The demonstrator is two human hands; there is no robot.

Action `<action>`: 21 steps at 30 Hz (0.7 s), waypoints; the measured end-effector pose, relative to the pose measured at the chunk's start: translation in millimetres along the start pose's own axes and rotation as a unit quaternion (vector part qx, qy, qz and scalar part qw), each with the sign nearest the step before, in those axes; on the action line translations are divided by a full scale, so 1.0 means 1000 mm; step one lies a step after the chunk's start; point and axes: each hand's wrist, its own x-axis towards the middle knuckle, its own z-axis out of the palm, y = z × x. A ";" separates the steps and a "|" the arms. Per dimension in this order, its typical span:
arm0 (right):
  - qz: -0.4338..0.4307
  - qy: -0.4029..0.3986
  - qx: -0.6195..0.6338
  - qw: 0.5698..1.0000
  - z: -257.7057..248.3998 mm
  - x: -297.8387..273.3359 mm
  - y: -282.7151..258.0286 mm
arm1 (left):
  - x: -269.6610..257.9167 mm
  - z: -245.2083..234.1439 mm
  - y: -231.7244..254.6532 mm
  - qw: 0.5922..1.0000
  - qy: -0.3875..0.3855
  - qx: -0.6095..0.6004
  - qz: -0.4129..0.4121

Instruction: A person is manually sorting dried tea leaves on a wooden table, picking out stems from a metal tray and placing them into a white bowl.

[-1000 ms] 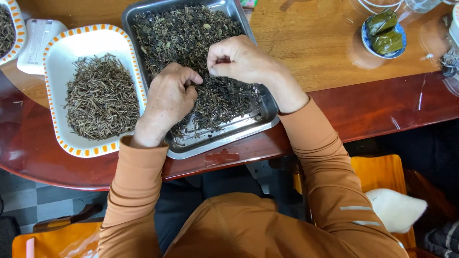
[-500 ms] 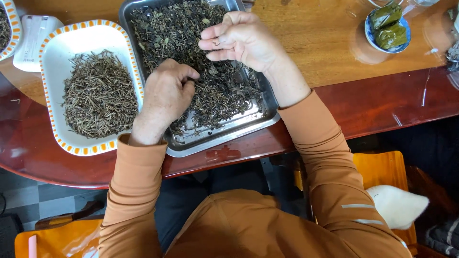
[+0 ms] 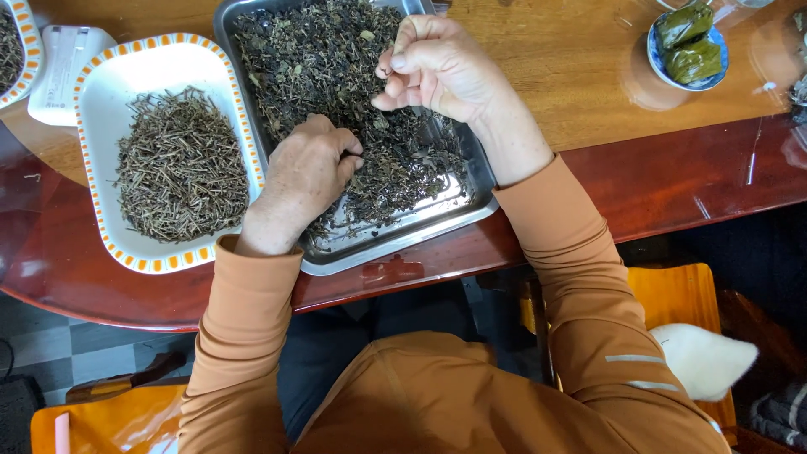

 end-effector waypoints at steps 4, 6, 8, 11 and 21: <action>0.023 -0.006 -0.007 1.000 0.001 0.000 -0.001 | -0.001 0.007 -0.005 0.999 0.020 0.021 0.026; 0.017 -0.003 -0.003 1.000 -0.002 0.001 0.001 | -0.002 0.006 -0.002 0.998 0.039 0.008 0.038; 0.022 0.024 0.006 0.999 0.001 -0.001 -0.003 | -0.001 0.003 0.002 0.999 0.038 -0.012 0.033; 0.018 0.047 0.046 0.998 -0.004 0.001 -0.004 | 0.002 -0.001 0.006 0.996 0.053 -0.066 0.018; 0.012 0.004 0.090 0.996 -0.003 -0.001 -0.003 | 0.006 -0.014 0.021 0.902 0.182 -0.390 -0.042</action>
